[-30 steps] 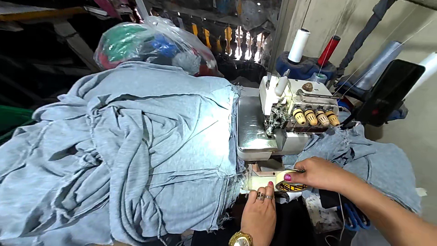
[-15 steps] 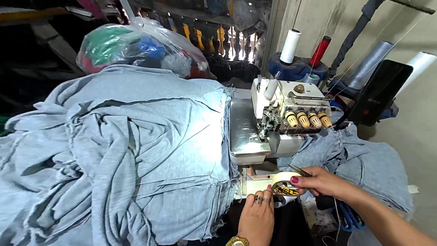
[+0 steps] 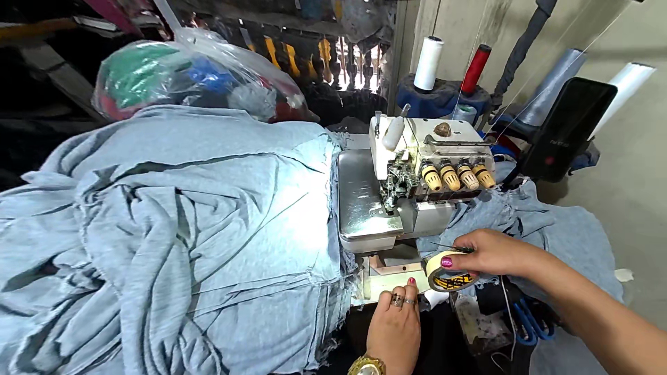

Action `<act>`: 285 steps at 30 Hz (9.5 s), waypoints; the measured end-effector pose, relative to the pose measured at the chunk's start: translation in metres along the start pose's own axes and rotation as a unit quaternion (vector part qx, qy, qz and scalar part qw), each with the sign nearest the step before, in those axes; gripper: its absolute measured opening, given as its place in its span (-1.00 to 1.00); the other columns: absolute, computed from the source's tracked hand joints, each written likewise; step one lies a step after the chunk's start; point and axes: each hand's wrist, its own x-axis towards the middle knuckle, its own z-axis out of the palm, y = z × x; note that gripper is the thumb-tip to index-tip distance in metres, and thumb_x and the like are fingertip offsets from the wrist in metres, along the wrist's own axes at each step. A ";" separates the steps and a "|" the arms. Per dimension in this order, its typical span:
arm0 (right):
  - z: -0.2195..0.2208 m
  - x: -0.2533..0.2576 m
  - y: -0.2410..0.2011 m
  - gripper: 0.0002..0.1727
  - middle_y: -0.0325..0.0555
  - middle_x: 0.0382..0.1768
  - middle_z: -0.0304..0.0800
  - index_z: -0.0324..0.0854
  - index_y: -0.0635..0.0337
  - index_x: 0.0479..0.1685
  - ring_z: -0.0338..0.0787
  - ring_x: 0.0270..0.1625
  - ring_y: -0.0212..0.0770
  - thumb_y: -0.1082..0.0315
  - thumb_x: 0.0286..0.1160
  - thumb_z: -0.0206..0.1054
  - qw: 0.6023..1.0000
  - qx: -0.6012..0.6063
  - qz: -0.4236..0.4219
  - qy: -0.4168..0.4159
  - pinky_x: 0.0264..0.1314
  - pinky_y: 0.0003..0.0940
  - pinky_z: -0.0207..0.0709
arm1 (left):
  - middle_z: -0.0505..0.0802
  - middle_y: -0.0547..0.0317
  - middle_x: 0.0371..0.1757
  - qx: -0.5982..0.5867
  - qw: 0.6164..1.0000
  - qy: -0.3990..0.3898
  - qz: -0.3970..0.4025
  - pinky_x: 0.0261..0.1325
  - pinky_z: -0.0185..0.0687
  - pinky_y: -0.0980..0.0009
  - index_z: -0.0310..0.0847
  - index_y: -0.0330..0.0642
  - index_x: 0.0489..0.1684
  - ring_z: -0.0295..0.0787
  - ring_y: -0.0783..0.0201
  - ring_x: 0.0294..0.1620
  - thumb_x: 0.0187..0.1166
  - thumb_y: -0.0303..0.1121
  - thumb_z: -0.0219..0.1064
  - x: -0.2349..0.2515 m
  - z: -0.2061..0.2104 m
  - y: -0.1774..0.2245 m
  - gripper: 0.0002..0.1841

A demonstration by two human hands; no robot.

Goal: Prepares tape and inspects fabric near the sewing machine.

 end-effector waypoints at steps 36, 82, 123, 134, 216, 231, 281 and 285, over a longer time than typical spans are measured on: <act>0.001 -0.016 -0.041 -0.62 -0.14 -0.30 0.80 0.79 0.11 -0.01 0.75 -0.19 -0.23 -0.02 0.55 0.44 0.989 0.023 -0.142 0.027 -0.05 -0.09 0.57 | 0.76 -0.17 0.35 -0.275 0.955 0.111 -0.018 0.27 0.54 -0.23 0.70 -0.26 0.40 0.72 -0.25 0.28 -0.16 -0.30 0.55 -0.021 0.022 -0.013 -0.18; 0.135 -0.016 0.013 -0.75 -0.06 -0.17 0.84 0.74 0.17 0.04 0.82 -0.16 -0.11 0.39 0.46 0.26 0.926 0.220 0.043 0.303 -0.10 -0.03 0.67 | 0.90 -0.10 -0.25 -0.857 0.300 0.098 -0.407 -0.39 0.88 0.28 0.58 -0.40 -0.01 0.92 0.12 -0.39 0.81 -0.57 -0.11 0.027 0.004 -0.037 -0.72; 0.116 0.007 0.046 -0.81 -0.20 -0.52 0.67 0.80 -0.03 -0.25 0.74 -0.51 -0.15 0.43 0.16 0.49 0.868 -0.262 -0.288 0.308 -0.58 -0.21 0.58 | 0.89 -0.09 -0.22 -0.844 0.317 0.084 -0.425 -0.35 0.89 0.22 0.55 -0.34 0.11 0.93 0.09 -0.36 0.87 -0.41 -0.06 0.034 0.000 -0.041 -0.74; 0.102 -0.048 0.008 -0.37 0.20 0.08 0.74 0.61 0.26 0.28 0.78 0.12 0.20 -0.17 0.64 0.17 0.999 -0.007 -0.031 0.014 0.10 0.23 0.60 | 0.89 -0.01 -0.23 -0.843 0.359 0.048 -0.398 -0.30 0.86 0.27 0.60 -0.30 0.04 0.90 0.15 -0.33 0.86 -0.43 -0.04 0.038 -0.016 -0.043 -0.74; 0.122 -0.060 0.016 -0.50 0.03 -0.40 0.86 0.68 -0.01 0.39 0.87 -0.38 0.15 0.35 0.37 0.44 0.973 -0.044 -0.163 0.155 -0.37 0.25 0.66 | 0.86 -0.01 0.10 -0.282 0.948 0.144 0.038 0.22 0.67 -0.15 0.85 -0.08 0.03 0.78 -0.16 0.24 0.15 -0.56 0.30 -0.019 0.031 -0.063 -0.57; 0.058 -0.017 -0.021 -0.07 0.19 -0.13 0.81 -0.03 -0.61 0.87 0.77 0.01 0.29 0.33 0.50 0.24 0.955 -0.258 0.017 -0.143 0.07 0.29 0.49 | 0.83 0.07 0.19 -0.198 0.969 0.129 0.076 0.17 0.57 -0.09 0.77 0.20 0.35 0.76 -0.06 0.21 0.07 -0.41 0.39 -0.004 0.036 -0.052 -0.35; 0.062 -0.023 -0.026 0.04 0.19 0.10 0.80 -0.11 -0.64 0.89 0.73 0.19 0.27 0.45 0.41 0.25 0.955 -0.259 0.030 -0.143 0.15 0.35 0.46 | 0.36 0.01 0.81 -0.205 0.971 -0.119 0.005 0.71 -0.06 -0.33 0.23 0.01 0.83 0.15 -0.11 0.82 0.35 -0.51 0.39 0.009 0.001 -0.019 -0.14; 0.063 -0.024 -0.021 0.09 0.26 0.02 0.80 -0.17 -0.64 0.90 0.74 0.13 0.34 0.46 0.37 0.27 0.958 -0.251 0.017 -0.139 0.10 0.39 0.47 | 0.66 -0.01 0.57 -0.154 0.984 0.088 0.025 0.49 0.30 -0.39 0.53 0.07 0.63 0.55 -0.20 0.58 -0.20 -0.52 0.67 -0.021 0.032 -0.031 0.02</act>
